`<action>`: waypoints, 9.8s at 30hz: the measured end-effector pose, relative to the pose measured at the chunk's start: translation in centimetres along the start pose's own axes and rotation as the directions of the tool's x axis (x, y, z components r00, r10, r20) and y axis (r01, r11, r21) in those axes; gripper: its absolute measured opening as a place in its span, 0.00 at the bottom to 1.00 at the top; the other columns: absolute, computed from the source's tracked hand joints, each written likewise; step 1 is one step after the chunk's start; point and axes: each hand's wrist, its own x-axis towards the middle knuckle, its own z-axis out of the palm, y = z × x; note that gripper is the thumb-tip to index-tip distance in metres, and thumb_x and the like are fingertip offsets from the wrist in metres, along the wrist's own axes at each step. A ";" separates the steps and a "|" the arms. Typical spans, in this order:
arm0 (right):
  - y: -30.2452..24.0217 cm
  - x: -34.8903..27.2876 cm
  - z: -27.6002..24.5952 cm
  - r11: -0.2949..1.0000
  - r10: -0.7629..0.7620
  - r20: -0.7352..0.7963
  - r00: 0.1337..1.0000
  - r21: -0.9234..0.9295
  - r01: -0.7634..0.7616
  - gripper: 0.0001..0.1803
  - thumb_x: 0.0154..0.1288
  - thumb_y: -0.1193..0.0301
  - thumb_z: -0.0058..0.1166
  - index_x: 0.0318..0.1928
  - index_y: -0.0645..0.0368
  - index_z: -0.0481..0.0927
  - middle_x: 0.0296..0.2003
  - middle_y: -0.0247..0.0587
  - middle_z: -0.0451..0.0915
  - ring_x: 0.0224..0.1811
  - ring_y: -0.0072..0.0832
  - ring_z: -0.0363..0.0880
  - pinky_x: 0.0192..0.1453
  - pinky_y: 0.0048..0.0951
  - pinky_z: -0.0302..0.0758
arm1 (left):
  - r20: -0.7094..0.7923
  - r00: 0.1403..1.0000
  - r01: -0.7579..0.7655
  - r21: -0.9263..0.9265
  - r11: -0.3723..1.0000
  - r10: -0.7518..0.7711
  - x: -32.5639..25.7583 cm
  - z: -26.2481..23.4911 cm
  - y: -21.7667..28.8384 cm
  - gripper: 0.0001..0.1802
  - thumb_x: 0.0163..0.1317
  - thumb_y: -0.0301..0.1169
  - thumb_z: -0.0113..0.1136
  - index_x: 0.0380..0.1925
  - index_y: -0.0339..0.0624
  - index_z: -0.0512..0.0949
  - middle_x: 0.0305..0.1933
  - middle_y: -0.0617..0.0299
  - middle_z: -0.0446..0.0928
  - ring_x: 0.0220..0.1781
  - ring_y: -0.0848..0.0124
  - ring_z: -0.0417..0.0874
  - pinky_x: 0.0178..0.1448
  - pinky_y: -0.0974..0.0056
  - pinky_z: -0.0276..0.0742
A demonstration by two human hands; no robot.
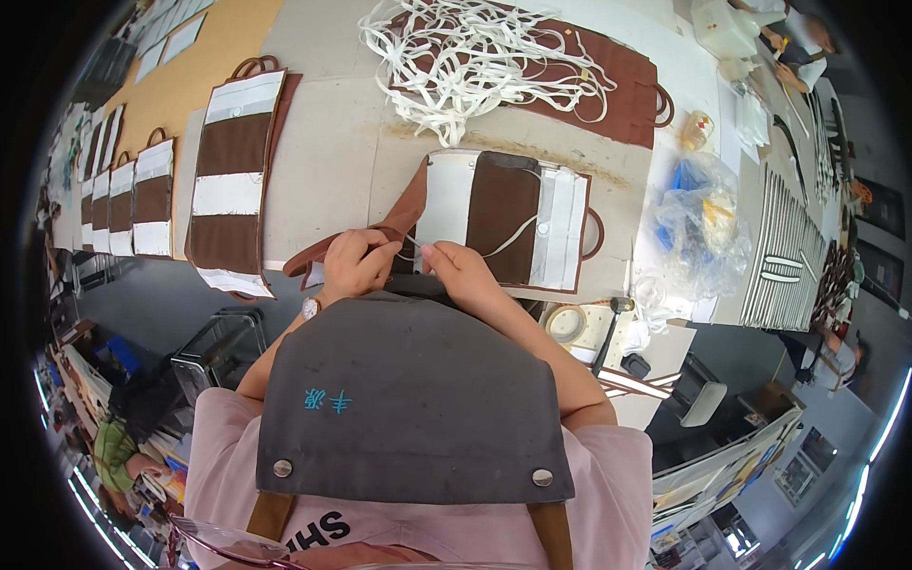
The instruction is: The person assembles striped tote bags by hand at a workbench. They thread white straps through the bag's top edge, trim excess strap with scissors, and press the straps flat. The person repeats this process on multiple bags, moving finished units aside.
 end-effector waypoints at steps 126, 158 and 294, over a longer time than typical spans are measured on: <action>-3.2 2.5 2.6 0.751 0.048 0.296 0.954 0.619 -0.230 0.22 0.78 0.54 0.42 0.31 0.58 0.71 0.15 0.21 0.58 0.14 0.12 0.48 0.18 0.20 0.48 | 0.557 0.530 0.807 -0.563 0.179 -0.639 3.2 -2.8 -3.1 0.05 0.65 0.20 0.54 0.41 0.37 0.73 0.36 0.69 0.73 0.38 0.84 0.70 0.42 0.77 0.66; -6.2 0.9 -1.3 0.688 -0.200 0.233 0.952 0.725 -0.033 0.24 0.79 0.55 0.37 0.33 0.62 0.73 0.16 0.24 0.61 0.14 0.13 0.51 0.19 0.19 0.51 | 0.597 0.562 0.810 -0.538 0.233 -0.573 2.2 -4.2 -2.1 0.04 0.68 0.20 0.51 0.41 0.39 0.72 0.42 0.64 0.77 0.49 0.78 0.76 0.56 0.72 0.69; -4.8 -6.3 0.4 0.135 -0.489 0.115 0.865 -0.969 0.205 0.14 0.58 0.60 0.60 0.25 0.52 0.72 0.17 0.30 0.72 0.18 0.28 0.77 0.25 0.31 0.72 | 0.168 0.981 -0.036 -0.343 0.939 0.100 0.1 -1.2 1.6 0.03 0.50 0.30 0.64 0.27 0.49 0.83 0.37 0.70 0.83 0.38 0.74 0.81 0.48 0.64 0.70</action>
